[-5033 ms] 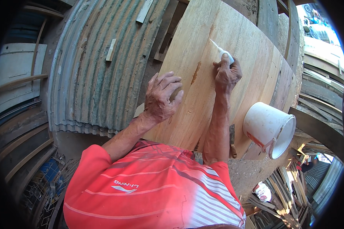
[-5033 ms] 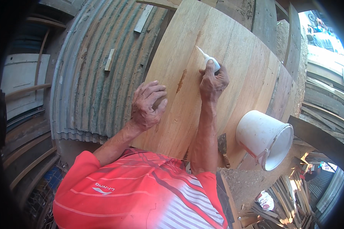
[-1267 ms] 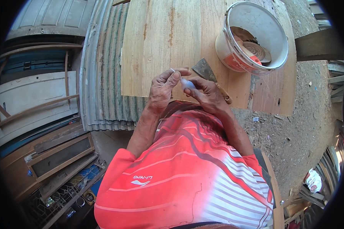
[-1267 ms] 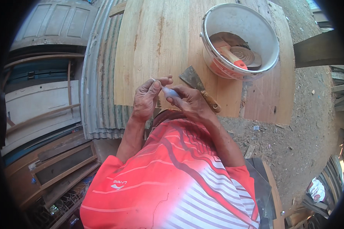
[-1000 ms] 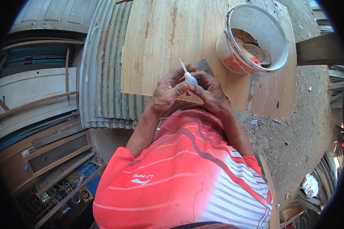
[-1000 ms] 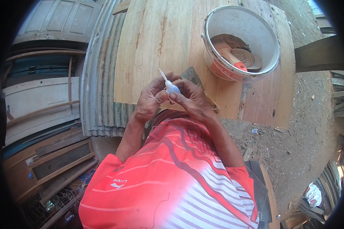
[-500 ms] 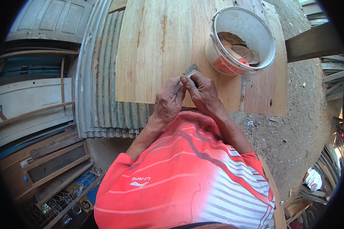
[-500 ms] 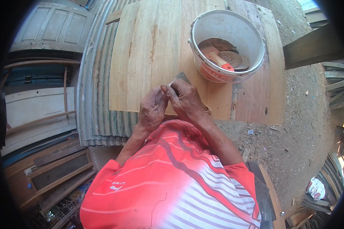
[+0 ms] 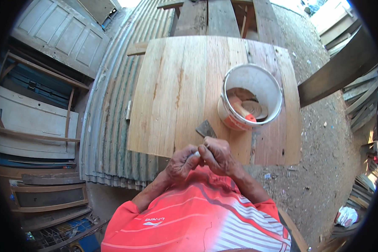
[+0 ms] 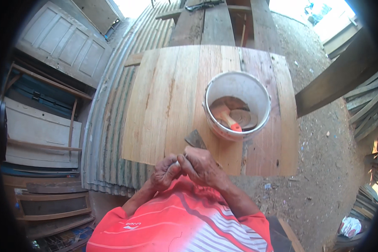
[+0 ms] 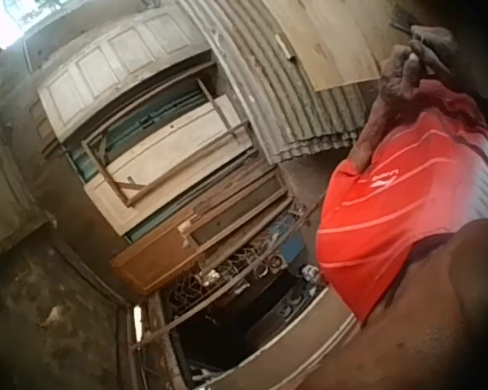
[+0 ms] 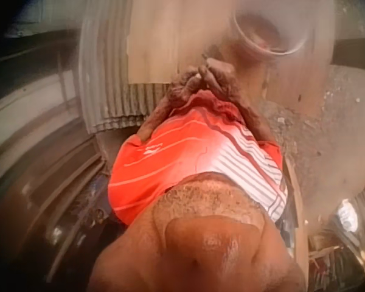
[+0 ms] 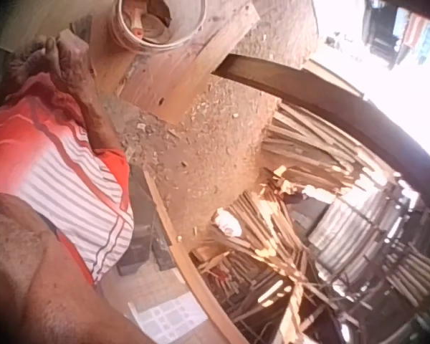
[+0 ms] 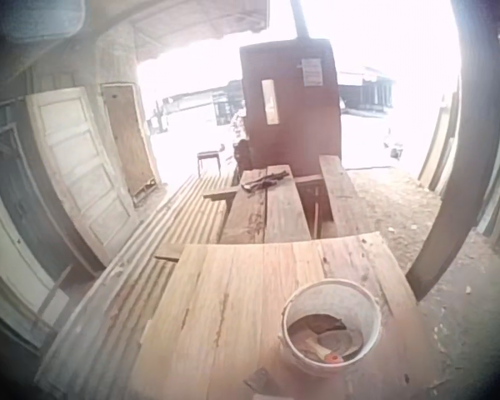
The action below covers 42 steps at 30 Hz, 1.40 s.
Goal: The person applies glue from a small tube onto a wooden board, then uses a scraper to spread it over the surface before handling small wooden pieces.
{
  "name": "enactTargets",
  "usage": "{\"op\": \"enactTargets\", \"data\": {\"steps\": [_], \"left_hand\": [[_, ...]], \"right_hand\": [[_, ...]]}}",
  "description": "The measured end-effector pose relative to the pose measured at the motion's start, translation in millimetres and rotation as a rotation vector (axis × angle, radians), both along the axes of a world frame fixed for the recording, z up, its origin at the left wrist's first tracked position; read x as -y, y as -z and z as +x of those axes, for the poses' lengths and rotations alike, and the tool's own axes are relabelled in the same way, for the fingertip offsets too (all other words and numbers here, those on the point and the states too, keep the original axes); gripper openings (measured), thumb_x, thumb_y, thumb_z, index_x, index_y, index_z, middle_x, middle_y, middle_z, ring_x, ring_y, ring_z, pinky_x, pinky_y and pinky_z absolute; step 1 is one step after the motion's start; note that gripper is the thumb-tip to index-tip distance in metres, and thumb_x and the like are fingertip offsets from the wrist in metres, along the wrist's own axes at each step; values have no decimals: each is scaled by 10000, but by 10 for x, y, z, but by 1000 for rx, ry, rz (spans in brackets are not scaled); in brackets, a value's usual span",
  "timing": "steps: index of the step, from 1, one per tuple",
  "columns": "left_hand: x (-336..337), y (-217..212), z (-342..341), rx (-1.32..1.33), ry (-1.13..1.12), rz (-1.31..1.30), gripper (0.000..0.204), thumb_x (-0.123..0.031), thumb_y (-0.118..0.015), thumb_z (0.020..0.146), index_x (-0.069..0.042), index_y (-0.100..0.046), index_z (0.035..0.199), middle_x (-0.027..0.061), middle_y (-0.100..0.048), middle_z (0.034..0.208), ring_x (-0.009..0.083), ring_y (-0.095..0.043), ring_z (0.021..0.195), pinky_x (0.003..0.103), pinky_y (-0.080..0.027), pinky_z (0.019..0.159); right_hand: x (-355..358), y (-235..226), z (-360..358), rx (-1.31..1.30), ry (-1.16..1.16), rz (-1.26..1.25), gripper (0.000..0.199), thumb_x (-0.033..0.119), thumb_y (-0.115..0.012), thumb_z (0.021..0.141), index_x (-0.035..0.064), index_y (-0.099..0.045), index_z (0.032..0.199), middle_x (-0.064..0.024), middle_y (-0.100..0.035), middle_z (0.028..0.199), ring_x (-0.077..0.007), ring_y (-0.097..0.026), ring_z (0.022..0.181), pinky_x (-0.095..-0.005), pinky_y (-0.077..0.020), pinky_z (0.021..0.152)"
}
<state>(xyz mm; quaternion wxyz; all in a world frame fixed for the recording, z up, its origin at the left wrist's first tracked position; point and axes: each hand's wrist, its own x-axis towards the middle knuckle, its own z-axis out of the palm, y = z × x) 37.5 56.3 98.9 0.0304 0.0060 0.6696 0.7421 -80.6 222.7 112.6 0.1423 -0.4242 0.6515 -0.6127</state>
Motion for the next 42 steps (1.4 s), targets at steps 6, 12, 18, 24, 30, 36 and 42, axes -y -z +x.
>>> {"op": "enactTargets", "data": {"steps": [6,12,18,24,30,36,42], "left_hand": [[160,-140,61,205,212,322,393,-458,-541,1072,-68,-593,1094,4,-616,858,47,-444,652,217,-363,574],[214,-197,25,243,332,409,499,-552,-544,1042,-63,-602,1118,27,-619,780,53,-439,548,226,-325,486],[232,354,137,162,74,443,472,-517,-425,1093,-73,-556,1183,42,-654,878,87,-557,632,240,-455,567],[95,451,372,85,-588,447,522,-563,-315,1098,-82,-440,1261,43,-660,888,96,-610,705,244,-512,638],[281,594,903,16,-762,60,601,-612,-236,1085,-79,-424,1288,43,-616,984,116,-629,807,267,-535,700],[509,674,1668,59,-1077,83,708,-649,-212,1072,-50,-371,1414,82,-676,960,141,-651,793,271,-528,661],[824,1534,3087,240,-1635,410,743,-711,-304,1040,-61,-475,1358,77,-697,889,141,-633,731,285,-509,645]], "right_hand": [[-11,-187,33,-172,-86,-38,285,120,-596,1016,14,-488,775,-146,-465,675,-344,-498,561,-447,-389,532],[-13,-201,96,-219,-108,-34,277,132,-600,1018,18,-489,792,-138,-460,668,-339,-485,556,-438,-384,524],[139,-52,141,-21,-32,85,248,214,-661,1024,-3,-578,938,-106,-545,701,-271,-598,652,-372,-486,623],[468,211,397,82,-79,138,283,162,-770,944,16,-675,1166,-76,-627,907,-164,-645,805,-298,-517,710],[971,282,839,115,-184,190,255,107,-764,928,3,-694,1150,-92,-636,943,-170,-634,781,-313,-518,704],[1596,82,1129,200,-420,287,251,192,-661,1012,-5,-640,1168,-127,-697,938,-221,-683,823,-369,-537,735],[2190,650,2000,14,-845,591,286,281,-611,1037,-3,-631,1068,-151,-697,901,-228,-674,810,-382,-534,759]]}}
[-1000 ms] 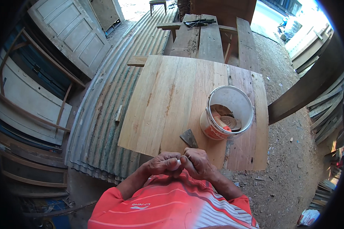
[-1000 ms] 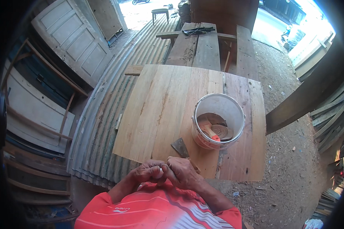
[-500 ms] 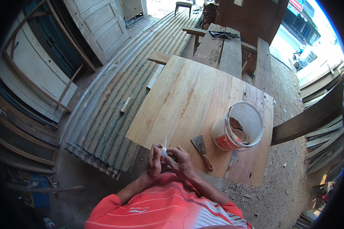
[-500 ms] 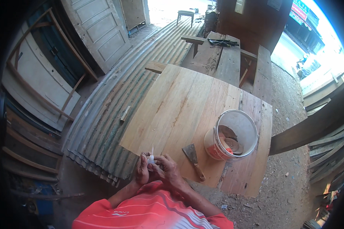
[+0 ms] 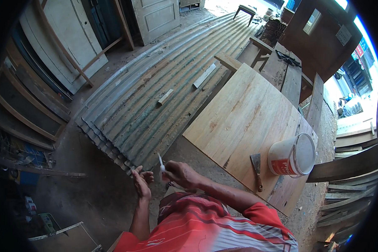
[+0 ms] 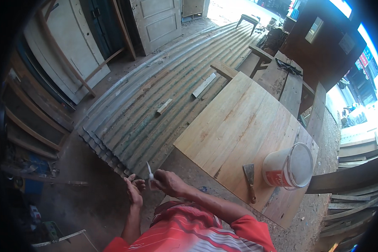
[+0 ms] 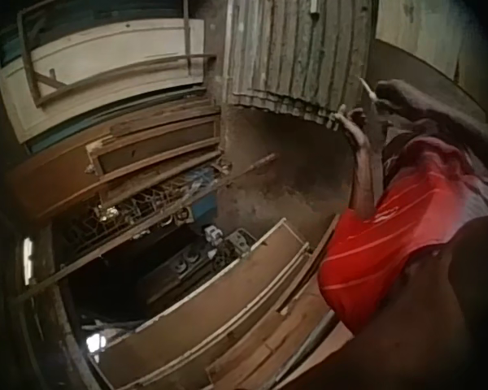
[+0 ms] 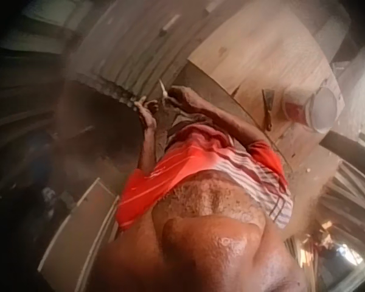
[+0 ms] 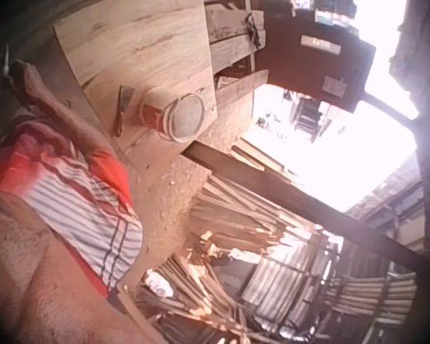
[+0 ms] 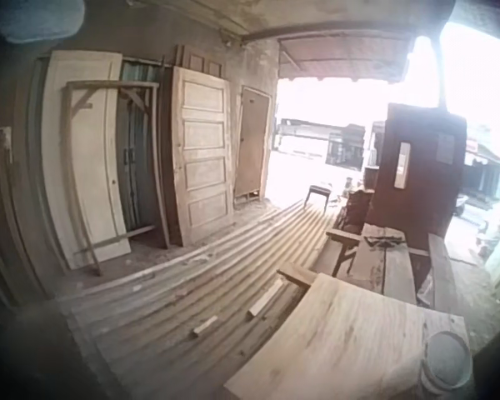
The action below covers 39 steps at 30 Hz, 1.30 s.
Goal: The person applies glue from a small tube onto a wooden board, then uses a scraper to spread it over the surface before handling small wooden pieces.
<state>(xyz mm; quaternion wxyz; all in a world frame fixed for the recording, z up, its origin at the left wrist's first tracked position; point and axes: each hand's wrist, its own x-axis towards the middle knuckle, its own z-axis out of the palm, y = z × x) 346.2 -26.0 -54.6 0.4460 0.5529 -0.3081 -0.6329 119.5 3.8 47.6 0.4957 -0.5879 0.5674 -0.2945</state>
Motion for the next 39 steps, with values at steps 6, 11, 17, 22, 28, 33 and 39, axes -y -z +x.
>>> {"op": "enactTargets", "data": {"steps": [6,11,17,22,28,33,39], "left_hand": [[-301,726,1250,78,-361,257,739,-710,-365,1031,-49,-531,1317,70,-687,898,120,-614,716,265,-513,633],[-1061,1154,1686,248,-403,350,652,-654,-433,1040,-39,-553,1218,91,-688,843,152,-628,672,277,-508,586],[-2470,1898,1776,297,-454,608,600,-597,-468,1048,-12,-592,1093,120,-674,747,228,-628,569,343,-491,481],[-2497,2065,1319,425,-90,609,558,-562,-521,1030,-18,-646,1045,161,-693,767,281,-665,606,402,-516,504],[-3077,2232,1217,1420,758,-292,524,-543,-613,978,-25,-686,1015,175,-709,787,316,-697,665,424,-545,589],[-2124,1318,1090,488,-172,427,384,-382,-607,1036,0,-646,1020,61,-686,767,150,-659,675,325,-531,628],[-2013,1325,1282,388,-277,372,304,-355,-577,1056,-65,-599,969,21,-671,814,115,-626,678,279,-502,563]], "right_hand": [[-279,1296,1244,154,-587,135,288,271,-605,1010,-14,-625,972,-165,-677,877,-288,-672,816,-437,-519,741],[-147,1215,1392,-19,-1159,-167,261,233,-614,985,-24,-622,941,-163,-668,871,-293,-665,809,-451,-511,737],[2332,-1665,-2494,536,198,-679,471,297,-640,984,22,-513,1345,-214,-597,1310,-321,-564,1226,-456,-462,1020],[2041,-2832,-3231,467,823,-1024,367,401,-564,1049,90,-686,1201,-76,-683,1104,-208,-636,847,-370,-510,688],[1056,-1657,-1743,557,459,-434,328,288,-601,1061,-30,-657,1113,-64,-622,803,-97,-546,618,-231,-405,528],[390,-500,-310,731,271,108,304,254,-585,1068,-30,-669,1138,-69,-674,846,-117,-602,661,-271,-504,605],[180,-386,252,86,-556,357,384,341,-576,1058,3,-664,1220,-154,-735,992,-227,-710,887,-397,-556,803]]}}
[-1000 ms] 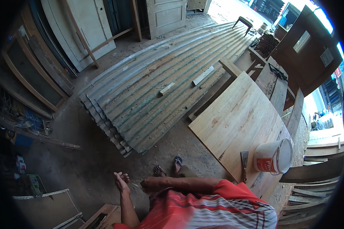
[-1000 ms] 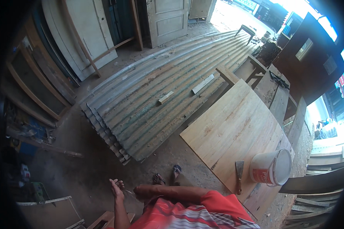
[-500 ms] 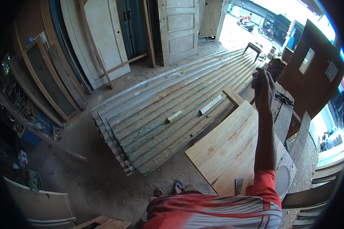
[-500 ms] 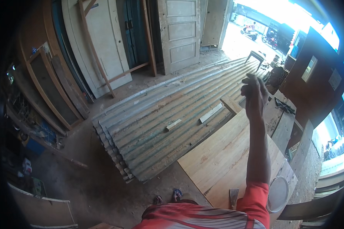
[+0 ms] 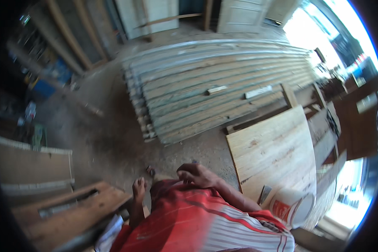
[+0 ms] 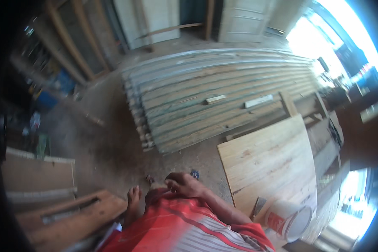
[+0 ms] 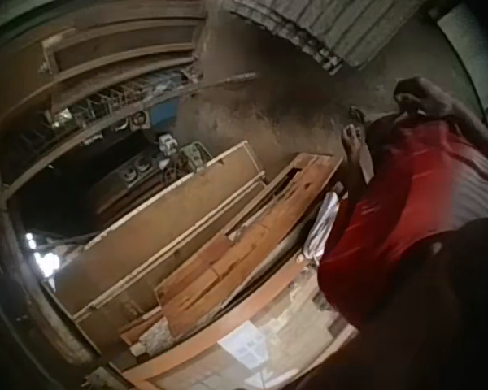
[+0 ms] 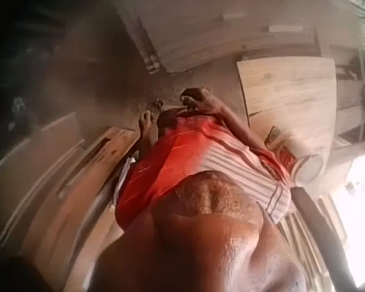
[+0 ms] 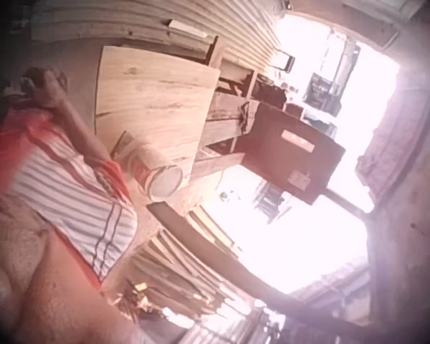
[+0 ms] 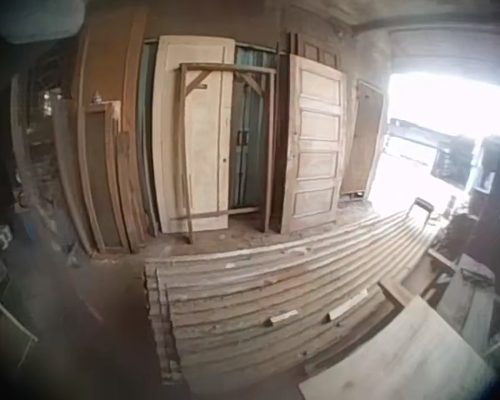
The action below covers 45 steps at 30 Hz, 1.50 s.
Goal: The person applies glue from a small tube onto a wooden board, then uses a scraper to spread it over the surface before handling small wooden pieces.
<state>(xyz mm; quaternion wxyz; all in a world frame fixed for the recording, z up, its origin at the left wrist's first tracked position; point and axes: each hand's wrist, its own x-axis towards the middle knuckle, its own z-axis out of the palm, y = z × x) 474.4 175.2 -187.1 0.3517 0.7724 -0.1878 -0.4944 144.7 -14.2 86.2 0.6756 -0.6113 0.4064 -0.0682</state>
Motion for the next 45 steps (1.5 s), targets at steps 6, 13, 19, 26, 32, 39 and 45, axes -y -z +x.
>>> {"op": "enactTargets", "data": {"steps": [6,13,19,26,32,39,45], "left_hand": [[-846,734,909,550,710,255,305,-312,-574,1034,-25,-616,1128,193,-695,1051,327,-707,881,454,-590,780],[-1417,795,2320,392,401,174,284,-312,-593,1005,-32,-619,1050,206,-671,926,383,-668,816,503,-547,714],[-845,234,3387,60,-175,130,293,-287,-578,1023,-23,-580,897,103,-614,739,235,-625,678,429,-501,616],[541,56,4125,99,-179,-197,270,-302,-577,1045,-45,-607,969,17,-586,726,126,-603,680,289,-487,589],[2023,-334,4583,202,-116,-356,370,-323,-658,1009,-7,-622,1198,90,-711,869,218,-698,780,357,-557,751],[3752,-1375,5655,889,-200,-460,1003,-369,-844,847,28,-269,1567,291,-460,1503,412,-503,1352,486,-424,1120],[4799,-2009,6128,927,-262,-652,922,-282,-852,844,59,-331,1524,303,-453,1483,442,-436,1406,505,-360,1181]], "right_hand": [[505,16,495,-56,23,-427,339,322,-579,1043,-10,-642,1068,-242,-675,951,-427,-672,921,-489,-518,789],[665,-29,2346,-22,67,-505,286,282,-603,1024,-2,-628,1015,-226,-667,947,-430,-666,927,-488,-515,785],[386,187,3387,-167,-207,-387,341,337,-639,1006,37,-690,1160,-160,-738,1037,-323,-723,954,-418,-562,834],[511,406,4299,-23,-570,-714,402,398,-658,985,50,-705,1180,-179,-744,1064,-321,-732,978,-417,-573,857],[1240,178,4994,-272,-411,-433,435,399,-658,990,36,-682,1228,-191,-705,1205,-349,-681,1123,-425,-556,917],[2259,545,5998,120,-569,-1043,318,302,-634,983,80,-703,1200,-183,-671,1241,-355,-623,1210,-445,-514,1017],[2506,82,7160,29,-669,-636,413,394,-617,992,42,-649,1207,-180,-683,1195,-385,-660,1144,-492,-515,1000]]}}
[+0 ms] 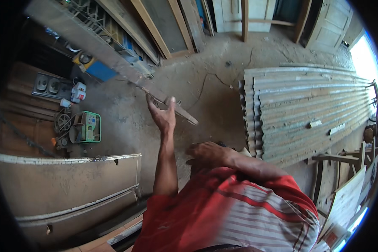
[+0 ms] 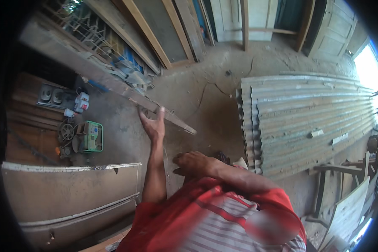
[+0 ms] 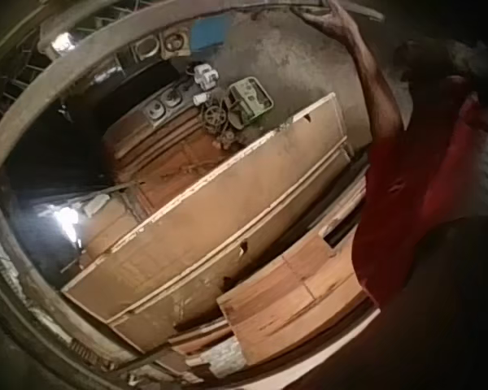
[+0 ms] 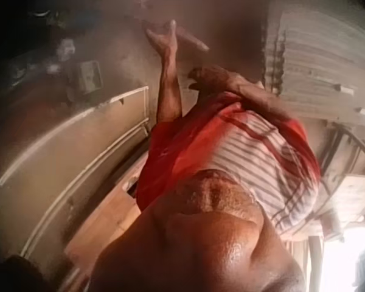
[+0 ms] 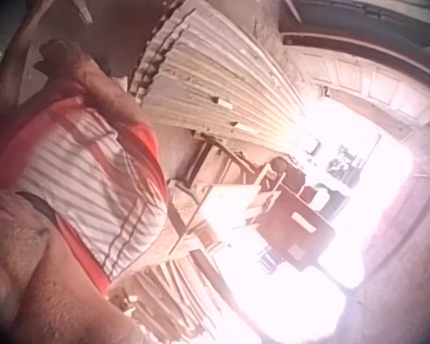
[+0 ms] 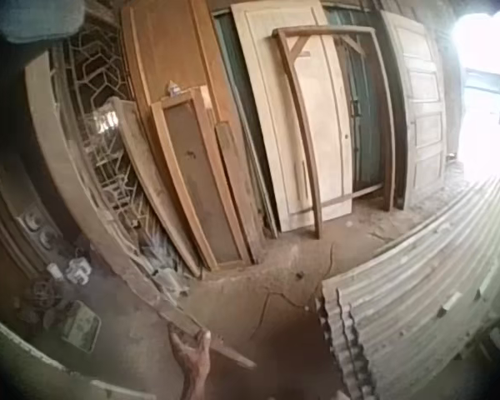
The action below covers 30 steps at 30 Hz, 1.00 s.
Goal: The person applies glue from a small tube onto a wooden board, then uses a scraper to spread it over the surface before handling small wooden pieces.
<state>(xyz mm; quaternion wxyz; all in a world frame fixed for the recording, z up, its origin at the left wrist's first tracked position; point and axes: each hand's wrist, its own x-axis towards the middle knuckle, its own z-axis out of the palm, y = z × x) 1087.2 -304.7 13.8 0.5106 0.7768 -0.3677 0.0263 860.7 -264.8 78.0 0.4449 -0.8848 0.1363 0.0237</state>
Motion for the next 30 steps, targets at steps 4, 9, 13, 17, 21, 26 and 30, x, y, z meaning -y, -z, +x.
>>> {"op": "enactTargets", "data": {"steps": [4,9,13,17,21,26,30], "left_hand": [[95,-48,209,-113,112,65,714,-184,-803,875,76,-424,1421,266,-544,1347,395,-605,1198,480,-504,1029],[-227,241,622,117,149,214,627,-129,-814,832,62,-495,1336,244,-586,1274,314,-681,1025,451,-573,874],[-222,371,724,202,166,177,688,-212,-848,785,60,-538,1336,230,-593,1305,411,-592,1200,492,-449,1096],[-366,224,800,611,221,324,566,-268,-822,825,-7,-600,1275,147,-630,1174,370,-550,1215,459,-331,1188],[-554,590,677,-143,196,294,695,-475,-749,895,6,-559,1359,122,-609,1115,310,-578,1109,458,-340,1159],[-178,1439,599,-821,-39,385,599,-443,-743,910,-12,-587,1296,104,-627,1028,286,-600,1016,452,-389,1040],[465,2097,693,-1024,-120,430,523,-417,-739,922,-26,-610,1245,89,-641,958,268,-618,942,448,-429,946]], "right_hand": [[410,397,538,72,-158,33,427,410,-627,986,37,-658,1192,-198,-689,1179,-388,-657,1150,-499,-511,1004],[1108,327,1022,-202,-345,68,408,386,-675,948,19,-700,1126,-223,-712,1151,-388,-677,1130,-492,-536,971],[1628,658,1257,-148,-409,-87,399,375,-711,912,14,-715,1081,-224,-729,1095,-394,-697,1080,-491,-549,943],[2134,680,1558,-171,-432,-33,393,370,-713,899,20,-715,1077,-219,-731,1079,-400,-695,1073,-498,-548,933],[2923,649,1778,-246,-477,16,441,427,-609,977,41,-671,1182,-213,-722,1096,-422,-684,1071,-509,-539,936],[3902,1217,1726,-165,-330,107,586,516,-589,988,42,-617,1333,-214,-708,1204,-406,-665,1144,-483,-508,1007],[4881,897,1616,-270,-201,91,590,511,-586,997,27,-621,1332,-241,-677,1258,-420,-635,1197,-498,-484,1040]]}}
